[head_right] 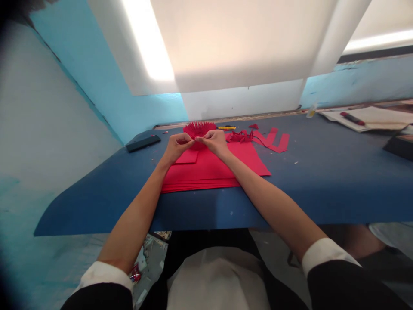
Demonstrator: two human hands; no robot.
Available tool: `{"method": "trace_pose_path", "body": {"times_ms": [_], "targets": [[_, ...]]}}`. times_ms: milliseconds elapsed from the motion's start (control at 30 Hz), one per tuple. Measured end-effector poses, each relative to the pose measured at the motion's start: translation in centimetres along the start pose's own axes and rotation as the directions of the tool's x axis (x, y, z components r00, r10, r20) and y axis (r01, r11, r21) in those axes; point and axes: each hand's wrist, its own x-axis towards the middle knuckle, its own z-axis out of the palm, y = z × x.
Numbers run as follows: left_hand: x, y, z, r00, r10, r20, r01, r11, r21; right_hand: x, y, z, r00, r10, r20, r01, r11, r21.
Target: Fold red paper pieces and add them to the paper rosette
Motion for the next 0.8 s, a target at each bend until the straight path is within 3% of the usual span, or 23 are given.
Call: {"method": "trace_pose_path", "body": {"times_ms": [167,367,800], "targets": [[0.0,-0.3,-0.1,1.0,-0.007,-0.015,0.007,1.0,-0.02,0.1,0.0,-0.2,0.997,-0.074,0.031,0.074,0.997,0.016],[0.1,-1.2,-0.1,0.983,-0.097,0.153,0.111,0.99,-0.086,0.0,0.7,-0.4,0.963,-0.27,0.015,0.27,0.953,-0.14],[-0.2,-0.2,-0.2,0.987,-0.1,0.128,0.116,0.985,-0.129,-0.4,0.7,-0.1,0.954,-0.28,0.107,0.294,0.945,-0.143]]}}
